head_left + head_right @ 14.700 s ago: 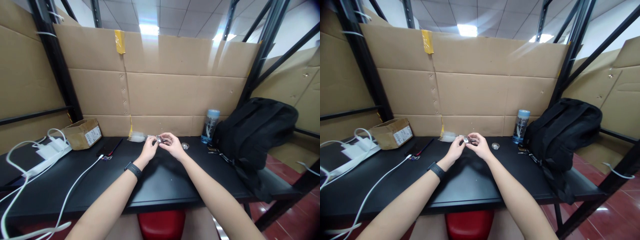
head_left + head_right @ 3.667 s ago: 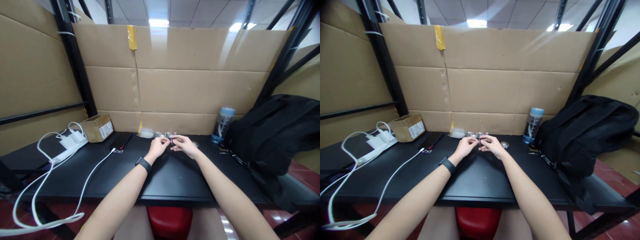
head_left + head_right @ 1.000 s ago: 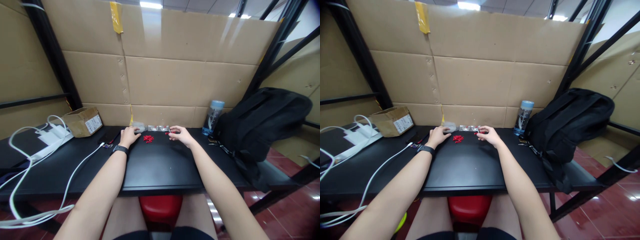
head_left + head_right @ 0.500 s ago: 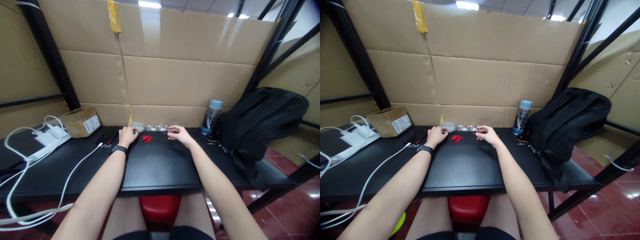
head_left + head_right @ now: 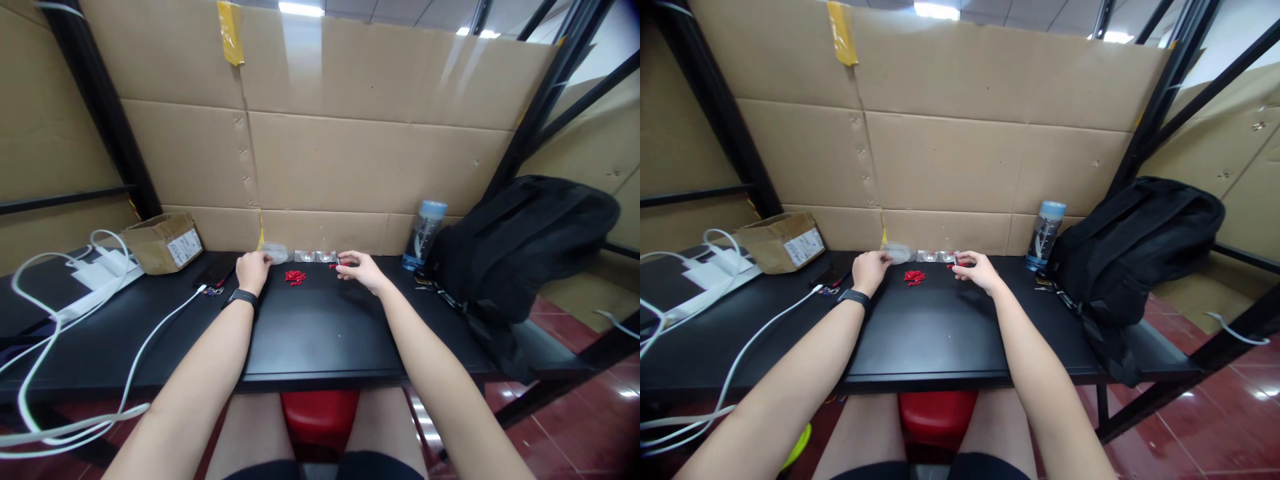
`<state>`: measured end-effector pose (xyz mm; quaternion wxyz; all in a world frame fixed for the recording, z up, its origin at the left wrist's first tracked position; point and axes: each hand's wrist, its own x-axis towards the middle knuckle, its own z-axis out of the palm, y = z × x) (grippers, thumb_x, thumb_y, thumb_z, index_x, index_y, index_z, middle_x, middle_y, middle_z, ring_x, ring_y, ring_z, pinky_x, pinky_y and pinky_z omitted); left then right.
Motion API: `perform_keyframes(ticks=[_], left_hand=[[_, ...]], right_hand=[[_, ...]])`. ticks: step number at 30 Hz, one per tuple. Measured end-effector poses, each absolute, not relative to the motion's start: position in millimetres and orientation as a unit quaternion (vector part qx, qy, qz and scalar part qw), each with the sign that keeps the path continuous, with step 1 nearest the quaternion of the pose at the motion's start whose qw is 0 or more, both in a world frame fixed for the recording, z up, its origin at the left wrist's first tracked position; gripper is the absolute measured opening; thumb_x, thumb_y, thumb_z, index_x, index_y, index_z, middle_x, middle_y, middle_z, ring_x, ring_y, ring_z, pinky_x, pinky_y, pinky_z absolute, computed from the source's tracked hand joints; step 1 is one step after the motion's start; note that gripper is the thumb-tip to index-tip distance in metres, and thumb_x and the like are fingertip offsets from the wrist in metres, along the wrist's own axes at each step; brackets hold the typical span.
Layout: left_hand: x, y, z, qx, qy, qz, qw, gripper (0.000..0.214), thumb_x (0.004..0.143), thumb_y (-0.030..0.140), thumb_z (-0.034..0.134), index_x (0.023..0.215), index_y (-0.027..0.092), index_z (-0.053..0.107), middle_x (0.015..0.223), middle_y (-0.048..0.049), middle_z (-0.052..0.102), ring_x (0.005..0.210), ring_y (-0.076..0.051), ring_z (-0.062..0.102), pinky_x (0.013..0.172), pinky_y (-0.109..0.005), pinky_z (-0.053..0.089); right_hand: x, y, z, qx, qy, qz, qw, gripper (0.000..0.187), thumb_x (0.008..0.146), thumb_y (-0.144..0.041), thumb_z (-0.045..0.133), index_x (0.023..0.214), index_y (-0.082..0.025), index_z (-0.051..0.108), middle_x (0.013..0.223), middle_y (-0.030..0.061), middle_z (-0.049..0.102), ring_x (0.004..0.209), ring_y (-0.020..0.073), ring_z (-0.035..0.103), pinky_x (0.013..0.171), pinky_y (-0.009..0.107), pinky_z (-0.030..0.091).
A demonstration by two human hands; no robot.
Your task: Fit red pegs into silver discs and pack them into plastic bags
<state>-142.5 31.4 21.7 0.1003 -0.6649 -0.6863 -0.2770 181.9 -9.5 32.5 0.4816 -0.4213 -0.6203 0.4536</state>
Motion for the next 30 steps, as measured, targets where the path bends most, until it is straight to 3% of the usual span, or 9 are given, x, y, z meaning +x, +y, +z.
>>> perform_keyframes(ticks=[5, 9, 13, 19, 26, 30], left_hand=[[-140, 20, 36, -0.636, -0.664, -0.371, 0.132, 0.017, 0.091, 0.032, 0.060, 0.088, 0.023, 0.074, 0.097, -0.0067, 0.076, 0.096, -0.027, 0.066, 0.082, -0.035, 0.044], [-116, 2, 53, -0.699, -0.554, -0.434, 0.130, 0.013, 0.095, 0.029, 0.055, 0.094, 0.021, 0.066, 0.102, -0.0065, 0.072, 0.098, -0.024, 0.065, 0.089, -0.035, 0.044], [-68, -17, 50, -0.835, -0.421, -0.347, 0.074, 0.011, 0.099, 0.022, 0.047, 0.101, 0.021, 0.058, 0.100, -0.0061, 0.070, 0.094, -0.022, 0.065, 0.088, -0.034, 0.044], [-20, -40, 23, -0.933, -0.329, -0.144, 0.023, 0.008, 0.098, 0.022, 0.046, 0.094, 0.021, 0.053, 0.097, -0.0047, 0.067, 0.090, -0.022, 0.064, 0.086, -0.036, 0.044], [-26, -40, 20, -0.943, -0.311, -0.119, 0.009, 0.029, 0.099, 0.046, 0.051, 0.117, 0.026, 0.061, 0.129, -0.0069, 0.064, 0.112, -0.028, 0.057, 0.091, -0.040, 0.046], [-28, -37, 17, -0.934, -0.335, -0.123, 0.014, 0.041, 0.097, 0.055, 0.051, 0.130, 0.033, 0.063, 0.131, -0.0081, 0.063, 0.123, -0.033, 0.050, 0.100, -0.049, 0.041]], right_hand=[[183, -9, 35, -0.422, -0.620, 0.443, 0.492, 0.045, 0.073, -0.027, 0.085, 0.113, -0.016, 0.068, 0.119, 0.0146, 0.071, 0.066, 0.0140, 0.074, 0.061, 0.024, 0.061], [186, -7, 39, -0.421, -0.611, 0.415, 0.526, 0.046, 0.072, -0.030, 0.085, 0.111, -0.016, 0.066, 0.113, 0.0127, 0.072, 0.065, 0.0140, 0.074, 0.059, 0.024, 0.058], [190, -4, 40, -0.429, -0.605, 0.375, 0.557, 0.047, 0.071, -0.033, 0.084, 0.110, -0.016, 0.066, 0.111, 0.0121, 0.072, 0.064, 0.0136, 0.072, 0.058, 0.024, 0.056], [193, 0, 38, -0.440, -0.615, 0.345, 0.556, 0.048, 0.069, -0.037, 0.083, 0.109, -0.016, 0.066, 0.109, 0.0122, 0.072, 0.066, 0.0155, 0.072, 0.056, 0.024, 0.054], [199, 2, 41, -0.430, -0.658, 0.280, 0.550, 0.043, 0.067, -0.040, 0.084, 0.101, -0.018, 0.067, 0.102, 0.0087, 0.075, 0.078, 0.0176, 0.071, 0.071, 0.030, 0.058], [204, -8, 52, -0.467, -0.724, 0.174, 0.477, 0.034, 0.072, -0.039, 0.081, 0.097, -0.019, 0.070, 0.090, 0.0042, 0.075, 0.070, 0.0157, 0.067, 0.069, 0.027, 0.053]])
